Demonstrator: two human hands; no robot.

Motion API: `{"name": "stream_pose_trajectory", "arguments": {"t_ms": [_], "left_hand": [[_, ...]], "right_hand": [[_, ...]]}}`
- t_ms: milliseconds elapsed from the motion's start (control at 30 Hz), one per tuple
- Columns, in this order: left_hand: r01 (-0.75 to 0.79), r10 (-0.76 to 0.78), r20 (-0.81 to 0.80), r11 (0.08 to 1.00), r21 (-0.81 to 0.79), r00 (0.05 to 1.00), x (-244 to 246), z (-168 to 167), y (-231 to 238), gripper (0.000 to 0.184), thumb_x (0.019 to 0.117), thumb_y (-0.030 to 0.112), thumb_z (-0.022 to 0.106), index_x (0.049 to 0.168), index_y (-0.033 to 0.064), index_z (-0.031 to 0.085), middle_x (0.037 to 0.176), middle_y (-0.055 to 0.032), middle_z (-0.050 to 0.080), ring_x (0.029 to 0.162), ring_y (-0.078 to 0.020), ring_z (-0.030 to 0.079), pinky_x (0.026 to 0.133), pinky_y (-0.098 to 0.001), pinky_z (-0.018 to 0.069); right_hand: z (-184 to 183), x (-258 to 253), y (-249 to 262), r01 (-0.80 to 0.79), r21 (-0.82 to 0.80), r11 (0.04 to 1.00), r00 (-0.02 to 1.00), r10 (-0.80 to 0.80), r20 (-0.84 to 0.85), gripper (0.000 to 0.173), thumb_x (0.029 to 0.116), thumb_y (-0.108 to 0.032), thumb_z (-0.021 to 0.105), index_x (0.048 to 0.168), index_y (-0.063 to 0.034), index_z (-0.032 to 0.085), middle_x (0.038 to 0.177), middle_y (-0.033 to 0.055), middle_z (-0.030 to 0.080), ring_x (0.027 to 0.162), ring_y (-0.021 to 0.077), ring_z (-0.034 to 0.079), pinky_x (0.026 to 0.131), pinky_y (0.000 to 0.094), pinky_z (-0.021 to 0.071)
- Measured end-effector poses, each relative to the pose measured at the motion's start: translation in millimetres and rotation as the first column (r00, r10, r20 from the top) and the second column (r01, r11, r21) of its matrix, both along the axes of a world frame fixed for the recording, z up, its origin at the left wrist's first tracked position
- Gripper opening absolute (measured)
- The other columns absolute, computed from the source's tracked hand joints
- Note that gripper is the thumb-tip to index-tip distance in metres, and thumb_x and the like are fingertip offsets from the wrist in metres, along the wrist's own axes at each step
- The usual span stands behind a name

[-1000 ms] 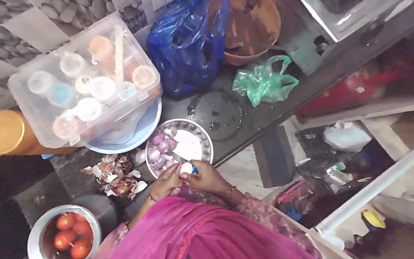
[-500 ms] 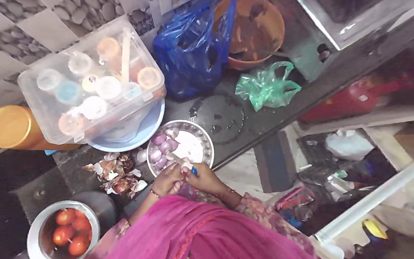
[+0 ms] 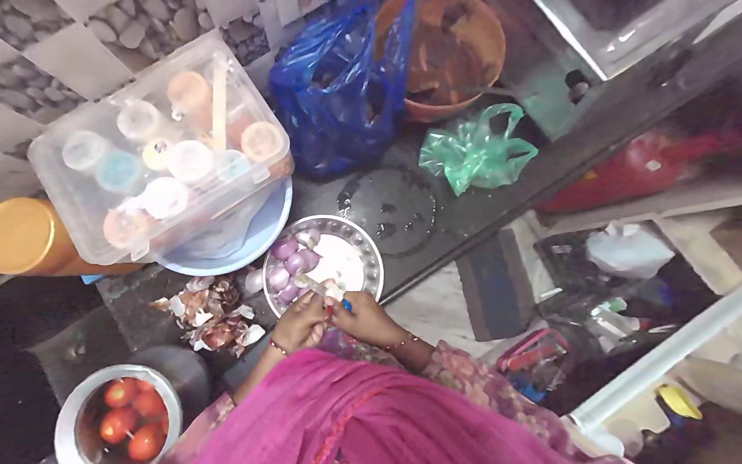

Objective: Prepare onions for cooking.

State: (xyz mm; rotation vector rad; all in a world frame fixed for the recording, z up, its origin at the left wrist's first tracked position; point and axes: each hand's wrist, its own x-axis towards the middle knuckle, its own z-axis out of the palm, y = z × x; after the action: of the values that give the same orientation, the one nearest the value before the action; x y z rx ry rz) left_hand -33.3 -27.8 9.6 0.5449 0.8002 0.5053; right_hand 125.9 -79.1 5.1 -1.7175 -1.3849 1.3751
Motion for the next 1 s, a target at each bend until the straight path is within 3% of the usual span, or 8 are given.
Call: {"name": "stream_pose_trajectory", "arguments": {"t_ms": [133,367,467,567,633,733,867,1000], "left_hand": [[-0.022,0.022,0.005,1.000,-0.007,1.000,1.3,-1.2,-0.4,0.027,0.0893,-0.007,0.045,0.101,0.0119,0.061,0.079,0.0063,0.069,0.070,-0.0012,0.066,0.069,-0.0195,0.0573],[-0.043,0.043,-0.001,0.999,-0.009,0.999,2.8,-0.8,1.1,0.029,0.0905,-0.007,0.046,0.110,0.0101,0.060,0.078,0.0071,0.069,0.067,-0.0004,0.065,0.068,-0.0180,0.0569],[-0.028,0.028,-0.016,1.000,0.004,0.999,2.5,-0.5,3.4,0.031,0.0875,-0.006,0.048,0.111,0.0092,0.060,0.081,0.0059,0.070,0.067,-0.0014,0.065,0.066,-0.0192,0.0570],[-0.032,0.033,-0.052,0.999,0.021,0.998,4.3,5.0,4.9,0.030,0.0928,-0.006,0.043,0.115,0.0083,0.057,0.083,0.0063,0.070,0.069,-0.0010,0.066,0.068,-0.0195,0.0577],[-0.072,0.073,-0.049,0.997,0.020,0.996,7.0,8.1,5.5,0.030,0.0942,-0.006,0.041,0.116,0.0075,0.057,0.085,0.0053,0.071,0.075,-0.0026,0.068,0.073,-0.0217,0.0587],[-0.124,0.128,-0.099,0.991,0.042,0.987,10.5,12.7,7.3,0.027,0.0964,-0.006,0.041,0.115,0.0037,0.058,0.088,0.0021,0.070,0.077,-0.0050,0.068,0.075,-0.0231,0.0589],[-0.051,0.107,-0.293,0.980,0.192,0.950,7.3,13.4,11.1,0.024,0.0952,-0.004,0.049,0.115,-0.0007,0.063,0.084,0.0035,0.067,0.071,-0.0017,0.062,0.067,-0.0190,0.0539],[0.060,0.050,-0.387,0.962,0.265,0.921,5.3,9.4,13.4,0.034,0.0921,-0.003,0.055,0.125,-0.0051,0.060,0.087,0.0030,0.066,0.072,-0.0004,0.061,0.067,-0.0181,0.0522]], "right_hand": [[0.5,-0.4,0.6,0.000,-0.002,1.000,1.000,0.000,0.000,0.046,0.1037,-0.034,0.051,0.075,0.0016,0.059,0.068,0.0065,0.054,0.065,0.0148,0.053,0.064,0.0352,0.0453],[1.6,1.3,4.0,-0.023,-0.028,0.999,1.000,0.023,-0.014,0.047,0.1043,-0.034,0.049,0.074,0.0012,0.057,0.068,0.0063,0.052,0.066,0.0158,0.053,0.064,0.0366,0.0451],[-5.4,1.3,2.4,0.021,0.037,0.999,0.998,-0.019,-0.058,0.049,0.1042,-0.035,0.049,0.069,-0.0010,0.055,0.064,0.0033,0.051,0.062,0.0119,0.051,0.060,0.0335,0.0440],[2.1,7.3,8.7,-0.004,-0.051,0.999,0.986,-0.004,-0.169,0.046,0.1060,-0.031,0.048,0.070,-0.0032,0.056,0.064,-0.0024,0.049,0.060,0.0047,0.049,0.059,0.0266,0.0429],[5.3,12.7,13.5,-0.019,-0.161,0.987,0.941,-0.037,-0.335,0.042,0.1074,-0.026,0.044,0.070,-0.0101,0.051,0.060,-0.0086,0.042,0.052,-0.0004,0.042,0.052,0.0206,0.0368],[8.9,20.1,14.5,-0.049,-0.343,0.938,0.801,-0.168,-0.575,0.041,0.1122,-0.028,0.031,0.074,-0.0174,0.044,0.053,-0.0105,0.035,0.042,-0.0010,0.031,0.041,0.0159,0.0276],[-1.7,29.5,14.6,-0.097,-0.464,0.881,0.623,-0.310,-0.718,0.040,0.1113,-0.028,0.019,0.082,-0.0183,0.043,0.053,-0.0102,0.036,0.039,-0.0017,0.031,0.038,0.0131,0.0293],[-1.4,36.8,18.4,-0.056,-0.507,0.860,0.533,-0.403,-0.744,0.047,0.1128,-0.032,0.013,0.081,-0.0168,0.043,0.052,-0.0088,0.038,0.038,-0.0003,0.033,0.039,0.0135,0.0319]]}}
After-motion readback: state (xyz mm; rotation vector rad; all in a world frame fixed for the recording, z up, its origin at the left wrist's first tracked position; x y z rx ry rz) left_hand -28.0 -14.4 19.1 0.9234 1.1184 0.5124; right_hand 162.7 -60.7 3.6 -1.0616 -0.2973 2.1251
